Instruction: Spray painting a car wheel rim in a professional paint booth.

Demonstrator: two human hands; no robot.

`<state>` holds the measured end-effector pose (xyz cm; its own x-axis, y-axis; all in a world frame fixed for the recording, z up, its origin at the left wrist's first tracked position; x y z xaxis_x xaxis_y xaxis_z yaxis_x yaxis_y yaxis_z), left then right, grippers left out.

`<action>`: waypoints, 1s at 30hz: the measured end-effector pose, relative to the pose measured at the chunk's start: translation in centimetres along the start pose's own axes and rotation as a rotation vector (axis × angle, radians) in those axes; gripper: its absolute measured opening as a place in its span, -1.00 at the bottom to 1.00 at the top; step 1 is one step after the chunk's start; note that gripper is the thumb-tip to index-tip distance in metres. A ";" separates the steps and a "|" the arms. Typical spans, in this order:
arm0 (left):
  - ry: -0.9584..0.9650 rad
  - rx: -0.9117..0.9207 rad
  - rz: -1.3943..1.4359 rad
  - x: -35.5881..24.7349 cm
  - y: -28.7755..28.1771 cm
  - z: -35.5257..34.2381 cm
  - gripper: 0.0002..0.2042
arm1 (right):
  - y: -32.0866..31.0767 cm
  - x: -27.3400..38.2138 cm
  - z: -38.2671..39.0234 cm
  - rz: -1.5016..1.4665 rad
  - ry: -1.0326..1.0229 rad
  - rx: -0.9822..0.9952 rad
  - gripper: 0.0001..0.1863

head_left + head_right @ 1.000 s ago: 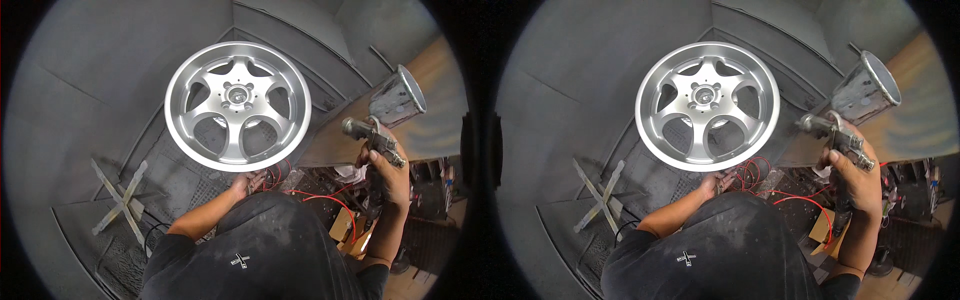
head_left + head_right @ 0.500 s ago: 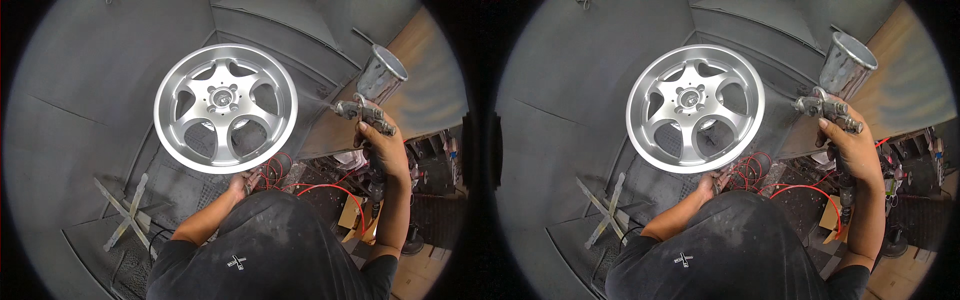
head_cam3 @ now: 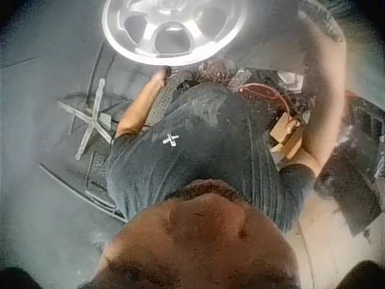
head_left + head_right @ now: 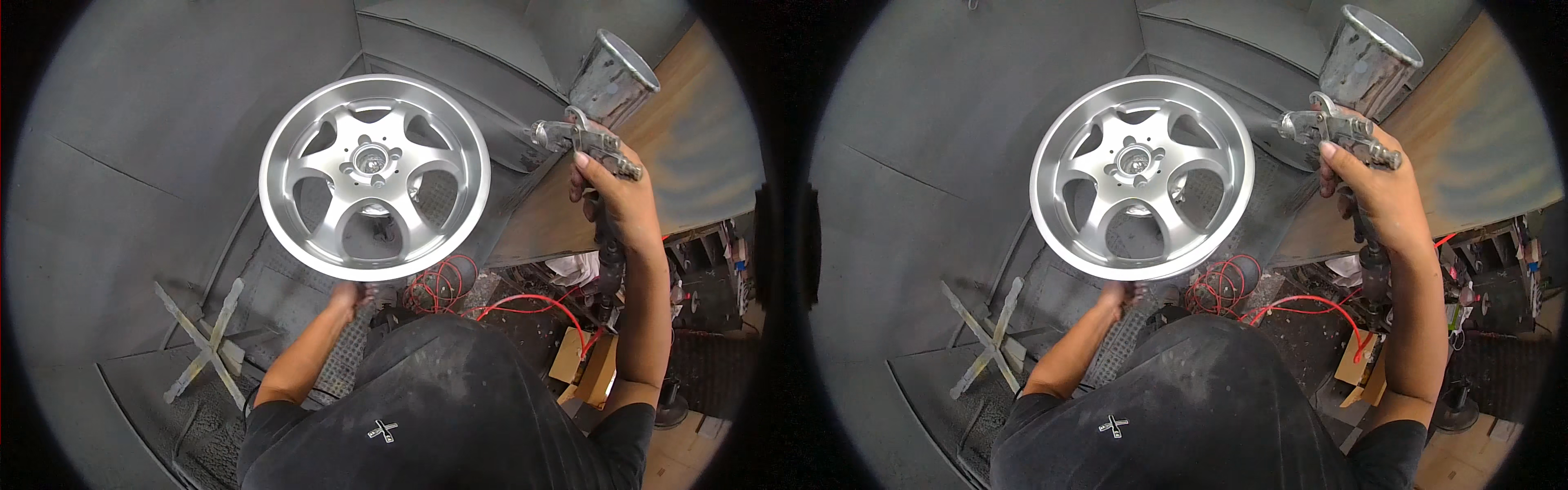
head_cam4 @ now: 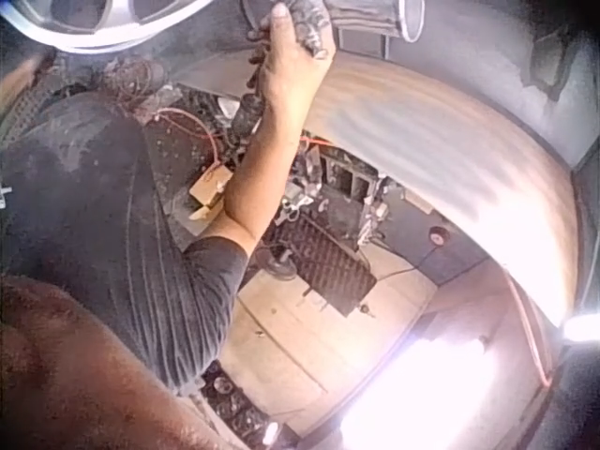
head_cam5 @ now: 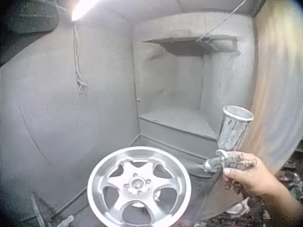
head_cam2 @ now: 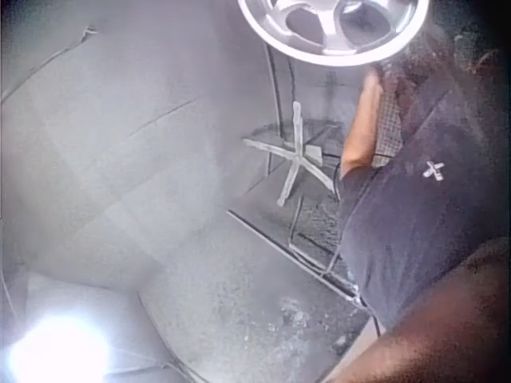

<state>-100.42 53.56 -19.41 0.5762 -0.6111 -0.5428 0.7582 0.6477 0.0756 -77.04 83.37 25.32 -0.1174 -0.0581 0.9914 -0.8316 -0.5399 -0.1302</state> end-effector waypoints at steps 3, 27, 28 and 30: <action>0.198 -0.076 -0.050 -1.4 -4.8 -1.7 -0.70 | 0.5 1.1 1.5 0.003 0.022 0.080 -0.50; 0.203 -0.270 0.332 -3.7 -4.3 1.1 -0.47 | -1.0 -1.5 1.2 0.011 0.025 -0.023 -0.53; 0.252 -0.281 0.313 -5.1 -5.5 1.2 -0.43 | -0.9 -0.9 1.2 -0.017 0.001 -0.034 -0.52; 0.322 -0.310 0.386 -7.2 -8.2 0.7 -0.41 | -0.5 0.2 1.9 -0.017 -0.003 -0.023 -0.51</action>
Point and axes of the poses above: each hand's wrist, its own z-axis away from the middle knuckle, its own y-axis out of the palm, x = y × z, the point moved 8 cm from there along -z, towards the middle knuckle, and after that the axes turned 11 degrees about -z, right-handed, at the moved point
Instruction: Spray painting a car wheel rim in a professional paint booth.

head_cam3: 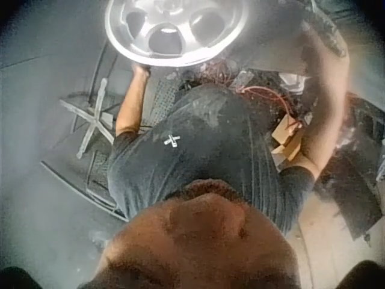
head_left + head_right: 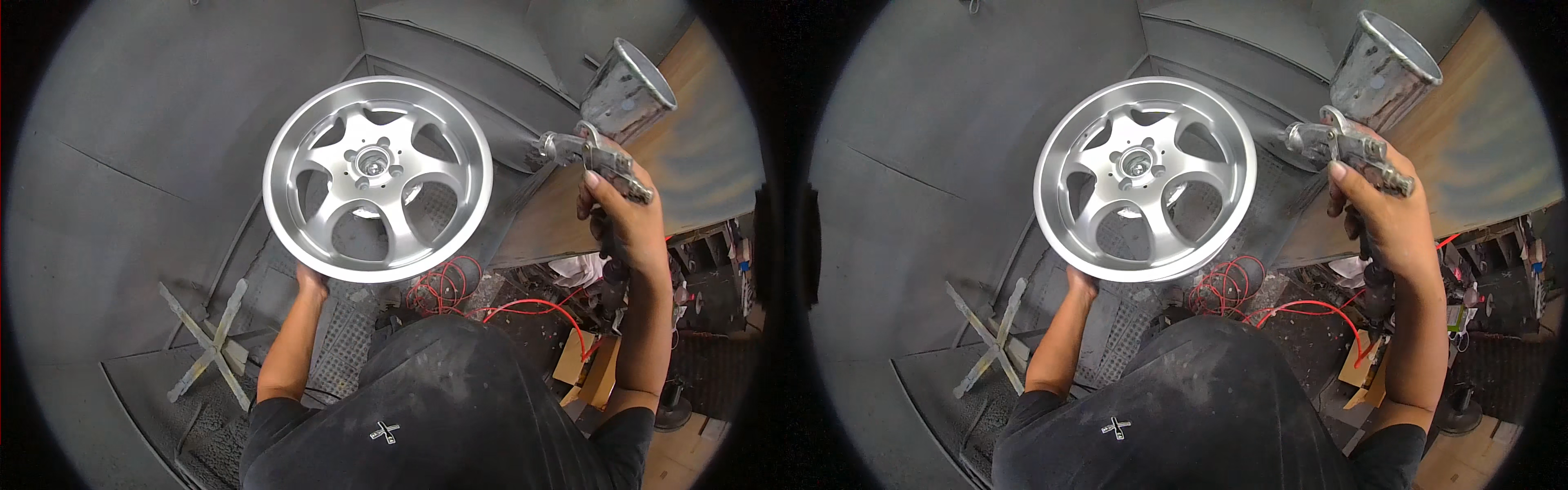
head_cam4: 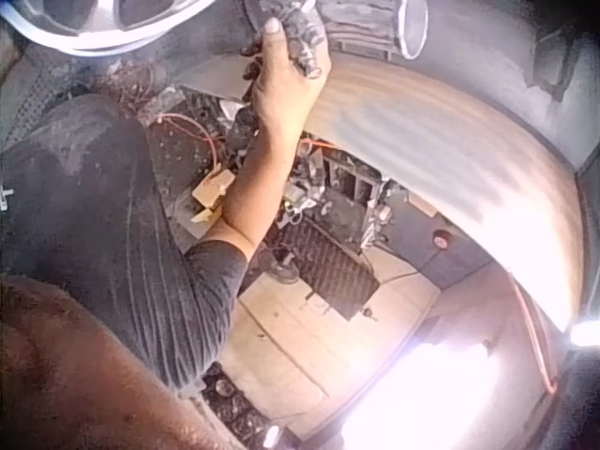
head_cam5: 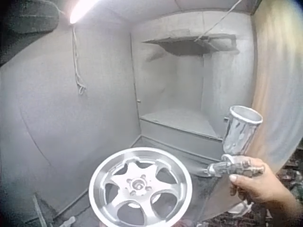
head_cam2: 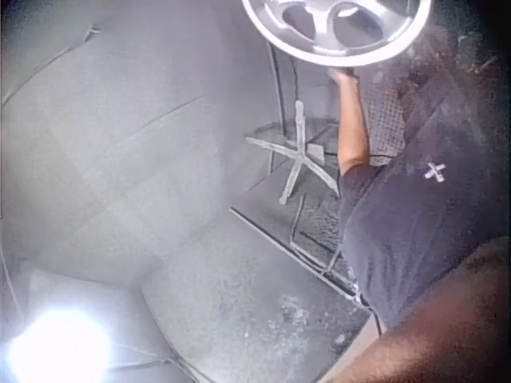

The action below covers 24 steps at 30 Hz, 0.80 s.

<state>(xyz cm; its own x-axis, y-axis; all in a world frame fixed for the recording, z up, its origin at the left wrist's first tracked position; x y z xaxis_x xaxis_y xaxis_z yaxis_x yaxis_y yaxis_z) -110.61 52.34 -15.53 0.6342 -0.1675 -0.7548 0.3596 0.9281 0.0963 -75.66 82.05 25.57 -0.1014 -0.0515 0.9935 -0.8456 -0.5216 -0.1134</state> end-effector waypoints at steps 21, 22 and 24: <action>-0.229 0.022 0.070 8.0 3.7 5.6 -0.48 | -1.3 -2.4 1.2 0.039 0.053 0.103 -0.54; -0.181 0.005 -0.036 6.4 2.9 4.7 -0.50 | -1.1 -2.1 0.9 0.070 0.034 0.072 -0.53; -0.116 -0.099 -0.126 2.9 1.8 3.9 -0.50 | -0.8 -1.5 0.9 0.100 0.019 0.036 -0.53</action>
<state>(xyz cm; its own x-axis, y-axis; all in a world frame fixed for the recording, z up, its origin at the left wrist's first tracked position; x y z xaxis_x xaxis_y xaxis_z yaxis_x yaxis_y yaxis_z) -105.47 52.27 -14.98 0.6650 -0.3160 -0.6767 0.3758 0.9246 -0.0625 -74.43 81.79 24.22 -0.1945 -0.0893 0.9768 -0.8112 -0.5453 -0.2113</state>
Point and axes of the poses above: each hand's wrist, its own z-axis away from the middle knuckle, its own y-axis out of the palm, x = y × z, the point moved 8 cm from there along -z, towards the middle knuckle, and after that the axes turned 11 degrees about -z, right-handed, at the moved point
